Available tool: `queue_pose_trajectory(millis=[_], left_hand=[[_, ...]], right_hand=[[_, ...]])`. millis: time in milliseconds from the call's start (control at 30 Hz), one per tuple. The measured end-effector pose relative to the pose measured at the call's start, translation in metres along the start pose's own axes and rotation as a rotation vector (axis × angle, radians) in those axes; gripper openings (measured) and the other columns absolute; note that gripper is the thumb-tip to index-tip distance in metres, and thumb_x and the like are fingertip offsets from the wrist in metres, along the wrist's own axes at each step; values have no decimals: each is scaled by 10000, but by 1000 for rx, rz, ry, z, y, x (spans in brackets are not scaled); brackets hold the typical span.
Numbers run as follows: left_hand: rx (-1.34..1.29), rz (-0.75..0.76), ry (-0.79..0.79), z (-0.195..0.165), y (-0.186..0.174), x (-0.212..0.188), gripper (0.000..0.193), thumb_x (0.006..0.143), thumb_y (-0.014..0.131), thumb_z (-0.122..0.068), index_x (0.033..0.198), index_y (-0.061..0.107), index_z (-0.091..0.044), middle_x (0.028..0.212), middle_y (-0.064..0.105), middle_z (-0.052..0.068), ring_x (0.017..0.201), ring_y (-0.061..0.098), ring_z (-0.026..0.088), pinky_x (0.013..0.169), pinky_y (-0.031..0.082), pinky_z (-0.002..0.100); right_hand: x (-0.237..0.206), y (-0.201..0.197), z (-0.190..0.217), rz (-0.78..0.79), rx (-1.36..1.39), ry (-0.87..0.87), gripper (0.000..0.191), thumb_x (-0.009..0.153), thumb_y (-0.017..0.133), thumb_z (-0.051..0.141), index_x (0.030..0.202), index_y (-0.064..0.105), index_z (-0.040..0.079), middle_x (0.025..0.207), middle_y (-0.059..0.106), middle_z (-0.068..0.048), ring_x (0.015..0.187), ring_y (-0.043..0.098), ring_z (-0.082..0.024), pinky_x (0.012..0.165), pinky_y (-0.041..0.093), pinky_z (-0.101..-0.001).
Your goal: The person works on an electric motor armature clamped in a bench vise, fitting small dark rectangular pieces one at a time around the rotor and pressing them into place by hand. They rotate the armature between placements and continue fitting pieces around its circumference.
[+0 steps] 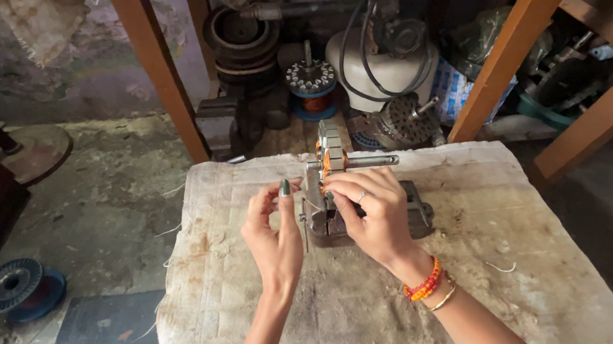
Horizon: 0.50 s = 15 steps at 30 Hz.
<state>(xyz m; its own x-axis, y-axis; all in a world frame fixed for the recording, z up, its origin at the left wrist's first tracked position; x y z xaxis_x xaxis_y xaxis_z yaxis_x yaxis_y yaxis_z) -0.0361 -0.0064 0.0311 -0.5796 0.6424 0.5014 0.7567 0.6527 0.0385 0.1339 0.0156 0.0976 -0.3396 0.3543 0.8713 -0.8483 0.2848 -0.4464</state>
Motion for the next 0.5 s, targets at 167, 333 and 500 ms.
queue_pose_trajectory(millis=[167, 333, 500], left_hand=[[31, 237, 155, -18, 25, 2, 229, 996, 607, -82, 1201, 705, -64, 1155, 665, 129, 1028, 675, 211, 922, 553, 349], [189, 423, 280, -29, 34, 0, 513, 863, 603, -12, 1360, 657, -128, 1234, 635, 138, 1019, 649, 294, 902, 528, 390], [296, 438, 464, -40, 35, -3, 551, 852, 621, -10, 1393, 622, -113, 1238, 646, 137, 1066, 623, 339, 969, 485, 436]], right_hand=[[4, -2, 3, 30, -55, -25, 87, 889, 730, 40, 974, 747, 45, 1039, 762, -46, 956, 687, -233, 833, 478, -371], [7, -5, 4, 45, -39, -39, 87, 894, 736, 50, 980, 748, 45, 1035, 760, -47, 962, 688, -232, 847, 484, -368], [7, -8, 0, 29, -13, -3, 85, 892, 739, 55, 976, 750, 50, 1006, 764, -55, 957, 696, -236, 850, 480, -366]])
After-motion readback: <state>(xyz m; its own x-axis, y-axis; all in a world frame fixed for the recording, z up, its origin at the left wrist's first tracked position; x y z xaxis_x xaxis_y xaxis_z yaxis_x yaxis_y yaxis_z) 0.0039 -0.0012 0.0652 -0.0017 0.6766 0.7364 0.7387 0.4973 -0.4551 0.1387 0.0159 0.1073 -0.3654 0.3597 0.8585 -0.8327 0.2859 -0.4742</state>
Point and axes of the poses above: each hand's wrist, its own x-axis towards the middle knuckle, its own y-axis out of the palm, z = x × y, the point moved 9 cm from there along x, towards the middle knuckle
